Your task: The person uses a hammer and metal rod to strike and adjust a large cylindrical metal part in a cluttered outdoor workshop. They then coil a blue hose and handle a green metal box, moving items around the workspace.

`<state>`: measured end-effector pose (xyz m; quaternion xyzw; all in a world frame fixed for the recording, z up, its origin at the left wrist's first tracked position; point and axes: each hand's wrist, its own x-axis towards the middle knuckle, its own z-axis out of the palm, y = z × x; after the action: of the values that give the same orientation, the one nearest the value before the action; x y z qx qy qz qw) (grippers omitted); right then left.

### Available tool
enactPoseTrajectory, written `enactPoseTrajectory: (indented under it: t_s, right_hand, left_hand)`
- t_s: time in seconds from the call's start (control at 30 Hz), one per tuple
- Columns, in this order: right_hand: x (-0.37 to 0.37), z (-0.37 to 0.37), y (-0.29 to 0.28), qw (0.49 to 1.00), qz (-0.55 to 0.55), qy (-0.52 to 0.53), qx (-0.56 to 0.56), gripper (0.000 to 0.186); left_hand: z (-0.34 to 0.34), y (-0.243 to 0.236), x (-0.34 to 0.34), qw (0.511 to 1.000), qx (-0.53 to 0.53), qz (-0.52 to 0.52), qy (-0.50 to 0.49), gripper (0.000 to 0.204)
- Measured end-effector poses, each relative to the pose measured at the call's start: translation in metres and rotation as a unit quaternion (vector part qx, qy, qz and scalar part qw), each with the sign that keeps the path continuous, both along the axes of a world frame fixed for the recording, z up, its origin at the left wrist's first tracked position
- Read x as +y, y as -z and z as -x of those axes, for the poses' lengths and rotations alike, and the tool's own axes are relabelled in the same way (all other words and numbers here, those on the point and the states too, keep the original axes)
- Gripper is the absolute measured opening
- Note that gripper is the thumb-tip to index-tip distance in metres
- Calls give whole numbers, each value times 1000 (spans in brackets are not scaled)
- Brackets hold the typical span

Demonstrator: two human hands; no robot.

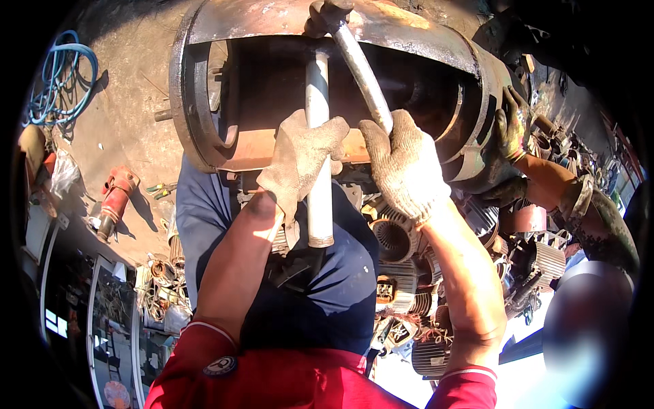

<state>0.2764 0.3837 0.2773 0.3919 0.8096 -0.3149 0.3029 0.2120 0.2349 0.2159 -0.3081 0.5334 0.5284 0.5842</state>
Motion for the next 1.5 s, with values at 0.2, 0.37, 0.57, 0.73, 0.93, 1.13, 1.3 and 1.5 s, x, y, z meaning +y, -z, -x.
enactPoseTrajectory:
  t_s: [0.2,0.37,0.57,0.73,0.93,1.13,1.3,1.5]
  right_hand:
    - [-2,-23,-41,943,-96,-155,280,29]
    - [19,-13,-47,982,-55,53,172,20]
    - [33,-60,-31,941,-174,-186,224,32]
    - [37,-55,-25,934,-150,-205,251,44]
    - [24,-28,-17,995,-9,50,84,19]
    - [25,-25,-22,994,-31,-4,106,21]
    - [22,-32,-14,997,-20,-31,71,20]
    - [16,-33,-4,994,-62,-45,81,25]
  left_hand:
    - [-46,29,-34,997,73,15,13,23]
    - [-15,6,3,998,45,-32,-17,24]
    - [-27,7,27,998,54,-41,-16,26]
    - [-26,4,36,998,63,-20,4,27]
    - [-29,6,36,999,51,-19,-5,27]
    - [-34,2,37,1000,15,-13,-12,24]
    - [-31,-1,38,1000,17,-12,-2,25]
    - [-28,1,39,1000,5,-12,17,26]
